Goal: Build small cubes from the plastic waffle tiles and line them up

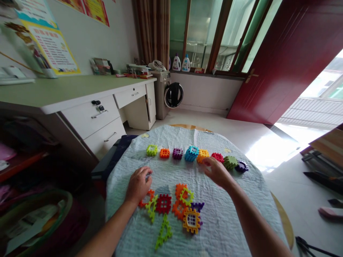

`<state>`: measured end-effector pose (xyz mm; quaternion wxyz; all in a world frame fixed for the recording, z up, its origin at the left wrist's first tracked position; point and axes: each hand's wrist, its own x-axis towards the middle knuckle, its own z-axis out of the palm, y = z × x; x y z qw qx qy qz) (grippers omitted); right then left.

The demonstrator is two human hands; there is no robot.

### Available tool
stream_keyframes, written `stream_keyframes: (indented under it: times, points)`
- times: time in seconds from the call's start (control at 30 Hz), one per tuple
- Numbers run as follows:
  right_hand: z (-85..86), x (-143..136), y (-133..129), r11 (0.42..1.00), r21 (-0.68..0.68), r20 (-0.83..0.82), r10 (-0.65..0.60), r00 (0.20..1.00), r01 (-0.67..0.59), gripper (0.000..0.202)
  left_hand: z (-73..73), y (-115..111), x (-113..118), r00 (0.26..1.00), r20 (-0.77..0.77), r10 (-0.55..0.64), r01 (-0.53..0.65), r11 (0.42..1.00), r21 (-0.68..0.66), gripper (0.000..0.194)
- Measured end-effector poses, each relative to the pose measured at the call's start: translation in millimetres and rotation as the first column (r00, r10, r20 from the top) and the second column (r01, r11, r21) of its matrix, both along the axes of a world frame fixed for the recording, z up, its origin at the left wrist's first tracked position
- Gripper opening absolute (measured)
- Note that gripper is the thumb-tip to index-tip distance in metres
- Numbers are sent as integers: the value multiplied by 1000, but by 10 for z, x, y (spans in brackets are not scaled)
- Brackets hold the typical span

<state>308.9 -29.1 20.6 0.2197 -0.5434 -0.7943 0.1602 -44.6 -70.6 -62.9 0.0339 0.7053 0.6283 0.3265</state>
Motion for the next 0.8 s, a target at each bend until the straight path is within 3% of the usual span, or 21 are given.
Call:
stream_keyframes:
  times: [0.13,0.27,0.37,0.53,0.67,0.8]
  points:
    - [-185,-239,-514,979,-200,-37,35,999,-42,21,-1,-1,2,1000,-5,-4,4,1000,5,18]
    - [-281,-508,-747,961,-272,-15,42,999,-44,36,6,-1,5,1000,-9,-5,5,1000,4,18]
    - [-278,-668,-788,969,-247,82,30,996,-9,45,9,-3,6,1000,-12,-5,5,1000,2,18]
    - [-271,-747,-786,975,-222,131,4,991,25,37,0,2,-2,1000,-14,-2,2,1000,9,19]
    - [-324,-597,-738,987,-135,102,-72,992,86,34,-5,14,-11,1000,-4,-5,5,1000,12,20]
    - [-501,-354,-660,989,9,38,-151,988,151,47,-22,23,-27,1000,13,-5,5,1000,9,19]
